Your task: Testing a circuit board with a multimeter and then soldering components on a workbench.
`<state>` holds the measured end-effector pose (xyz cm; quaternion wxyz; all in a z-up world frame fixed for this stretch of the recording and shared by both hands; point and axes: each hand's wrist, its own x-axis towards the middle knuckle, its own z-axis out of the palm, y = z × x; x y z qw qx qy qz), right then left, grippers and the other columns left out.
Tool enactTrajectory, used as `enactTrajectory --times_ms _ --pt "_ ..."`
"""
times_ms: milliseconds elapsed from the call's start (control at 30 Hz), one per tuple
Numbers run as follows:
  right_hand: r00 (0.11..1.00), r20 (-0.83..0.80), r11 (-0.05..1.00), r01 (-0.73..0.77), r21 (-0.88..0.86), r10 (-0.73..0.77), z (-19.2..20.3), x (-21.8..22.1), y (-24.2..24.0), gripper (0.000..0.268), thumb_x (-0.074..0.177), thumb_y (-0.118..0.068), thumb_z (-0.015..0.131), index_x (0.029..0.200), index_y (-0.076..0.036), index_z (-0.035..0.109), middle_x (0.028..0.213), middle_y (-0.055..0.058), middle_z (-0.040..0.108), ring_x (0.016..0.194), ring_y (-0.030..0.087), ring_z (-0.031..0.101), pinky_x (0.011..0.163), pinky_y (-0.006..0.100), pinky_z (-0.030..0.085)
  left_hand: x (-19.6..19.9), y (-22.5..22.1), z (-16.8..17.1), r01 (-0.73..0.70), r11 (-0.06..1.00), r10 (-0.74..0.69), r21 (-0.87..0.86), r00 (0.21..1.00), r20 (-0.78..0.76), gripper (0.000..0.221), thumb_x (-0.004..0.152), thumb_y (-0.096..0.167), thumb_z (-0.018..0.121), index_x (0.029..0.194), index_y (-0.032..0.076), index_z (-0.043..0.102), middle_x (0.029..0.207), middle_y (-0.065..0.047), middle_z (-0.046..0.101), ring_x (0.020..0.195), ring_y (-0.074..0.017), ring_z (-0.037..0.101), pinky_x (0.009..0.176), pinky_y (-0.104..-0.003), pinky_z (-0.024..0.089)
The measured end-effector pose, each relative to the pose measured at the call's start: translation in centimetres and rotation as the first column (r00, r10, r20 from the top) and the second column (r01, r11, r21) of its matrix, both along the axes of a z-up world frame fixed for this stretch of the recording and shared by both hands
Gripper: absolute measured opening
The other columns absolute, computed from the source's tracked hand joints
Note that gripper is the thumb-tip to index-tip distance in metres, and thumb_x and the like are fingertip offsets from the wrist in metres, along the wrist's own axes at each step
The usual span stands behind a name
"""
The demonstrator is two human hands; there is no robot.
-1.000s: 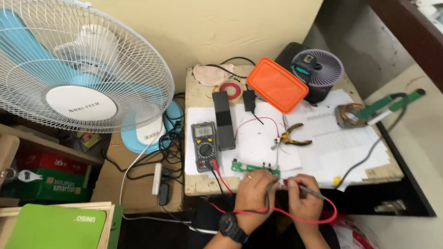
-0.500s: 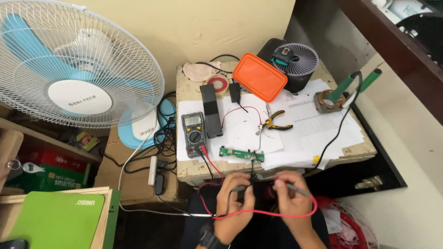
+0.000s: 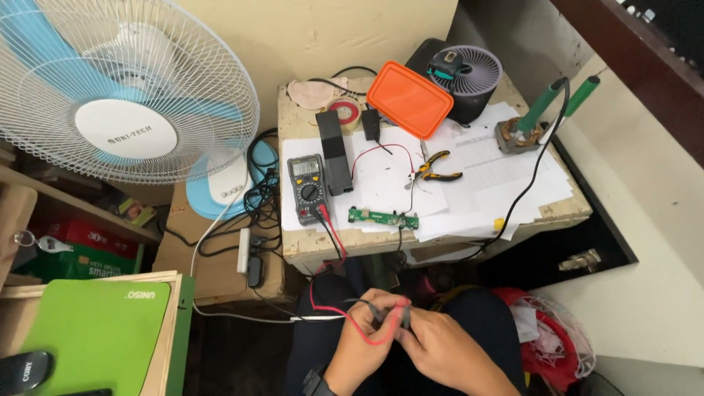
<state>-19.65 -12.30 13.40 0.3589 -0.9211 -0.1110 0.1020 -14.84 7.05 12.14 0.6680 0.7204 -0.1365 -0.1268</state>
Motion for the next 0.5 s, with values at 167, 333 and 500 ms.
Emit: enactTrajectory --times_ms 167,333,500 --pt "0.993 -0.064 0.994 -0.104 -0.033 0.101 0.4 -0.2 0.8 0.027 0.118 -0.039 0.058 0.110 -0.016 0.071 0.107 0.014 0.086 0.103 0.043 0.082 0.084 0.054 0.059 -0.8 1.1 0.4 0.064 0.995 -0.068 -0.078 0.997 -0.049 0.040 0.098 -0.004 0.062 0.123 0.013 0.089 0.126 -0.006 0.071 0.101 -0.0159 0.083 0.093 -0.030 0.068" --pt "0.983 -0.166 0.982 -0.110 -0.151 0.085 1.6 0.4 1.9 0.029 0.113 -0.044 0.070 0.111 -0.015 0.070 0.108 0.012 0.084 0.100 0.043 0.080 0.083 0.057 0.057 0.0 2.1 1.7 0.082 0.995 -0.081 -0.060 0.997 0.007 0.021 0.111 0.028 0.072 0.116 0.011 0.083 0.117 -0.002 0.077 0.110 -0.0147 0.076 0.098 -0.032 0.061" --pt "0.998 -0.036 0.947 -0.064 -0.315 0.055 7.7 -0.7 1.1 0.048 0.108 -0.052 0.076 0.145 -0.024 0.067 0.123 0.007 0.078 0.115 0.036 0.076 0.092 0.056 0.060 0.8 2.6 -0.2 -0.081 0.983 0.047 -0.167 0.979 -0.198 0.022 0.112 0.032 0.071 0.107 0.011 0.077 0.099 -0.009 0.091 0.101 -0.0193 0.086 0.100 -0.034 0.067"
